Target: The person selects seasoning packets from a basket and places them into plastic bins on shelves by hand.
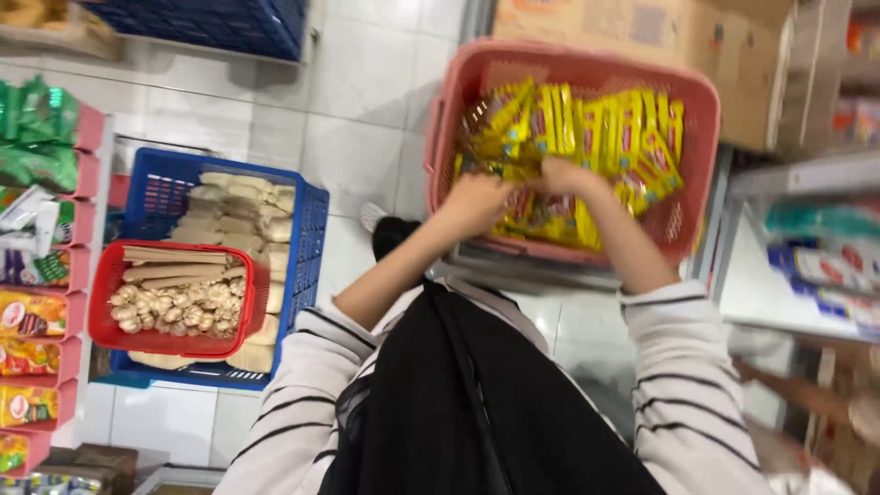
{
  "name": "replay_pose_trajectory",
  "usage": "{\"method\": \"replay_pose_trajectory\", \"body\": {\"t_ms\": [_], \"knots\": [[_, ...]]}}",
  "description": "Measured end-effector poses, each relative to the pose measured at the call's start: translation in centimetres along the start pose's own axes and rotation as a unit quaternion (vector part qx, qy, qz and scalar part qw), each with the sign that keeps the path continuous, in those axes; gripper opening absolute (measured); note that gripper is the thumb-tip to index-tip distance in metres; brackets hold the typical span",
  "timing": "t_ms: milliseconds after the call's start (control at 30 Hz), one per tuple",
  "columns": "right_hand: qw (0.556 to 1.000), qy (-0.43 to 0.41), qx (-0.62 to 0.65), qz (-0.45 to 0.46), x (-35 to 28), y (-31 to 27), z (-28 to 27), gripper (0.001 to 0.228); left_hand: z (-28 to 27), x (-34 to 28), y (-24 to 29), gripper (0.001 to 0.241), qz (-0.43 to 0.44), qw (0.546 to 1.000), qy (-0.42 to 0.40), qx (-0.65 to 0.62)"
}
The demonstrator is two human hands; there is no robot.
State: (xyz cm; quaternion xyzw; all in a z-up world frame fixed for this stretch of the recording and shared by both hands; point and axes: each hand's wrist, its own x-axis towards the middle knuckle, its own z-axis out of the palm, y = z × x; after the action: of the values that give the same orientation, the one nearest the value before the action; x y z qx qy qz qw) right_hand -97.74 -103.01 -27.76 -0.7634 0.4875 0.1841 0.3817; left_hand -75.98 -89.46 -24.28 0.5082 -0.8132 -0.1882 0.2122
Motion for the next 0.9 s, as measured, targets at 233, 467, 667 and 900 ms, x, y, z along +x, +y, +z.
{"method": "replay_pose_trajectory", "body": {"t_ms": [233,467,667,900], "knots": [[0.991,0.029,-0.132,-0.006,2.7,1.7,0.9,0.066,6.4,0.0,-4.1,0.040,-0.097,0.993,-0.045,-0.059],[0.991,0.056,-0.120,0.006,1.3,-1.8,-0.3,0.058,4.8,0.4,-3.6,0.040,-0.098,0.990,-0.022,-0.099],[0.968,0.105,-0.018,-0.228,-4.3,-5.8,-4.0,0.047,1.4,0.4,-1.9,0.059,-0.074,0.983,0.103,-0.136],[0.900,0.209,0.235,-0.302,-14.2,-10.0,-6.5,0.016,-10.4,-3.0,2.0,0.073,-0.019,0.950,0.085,-0.299]]}}
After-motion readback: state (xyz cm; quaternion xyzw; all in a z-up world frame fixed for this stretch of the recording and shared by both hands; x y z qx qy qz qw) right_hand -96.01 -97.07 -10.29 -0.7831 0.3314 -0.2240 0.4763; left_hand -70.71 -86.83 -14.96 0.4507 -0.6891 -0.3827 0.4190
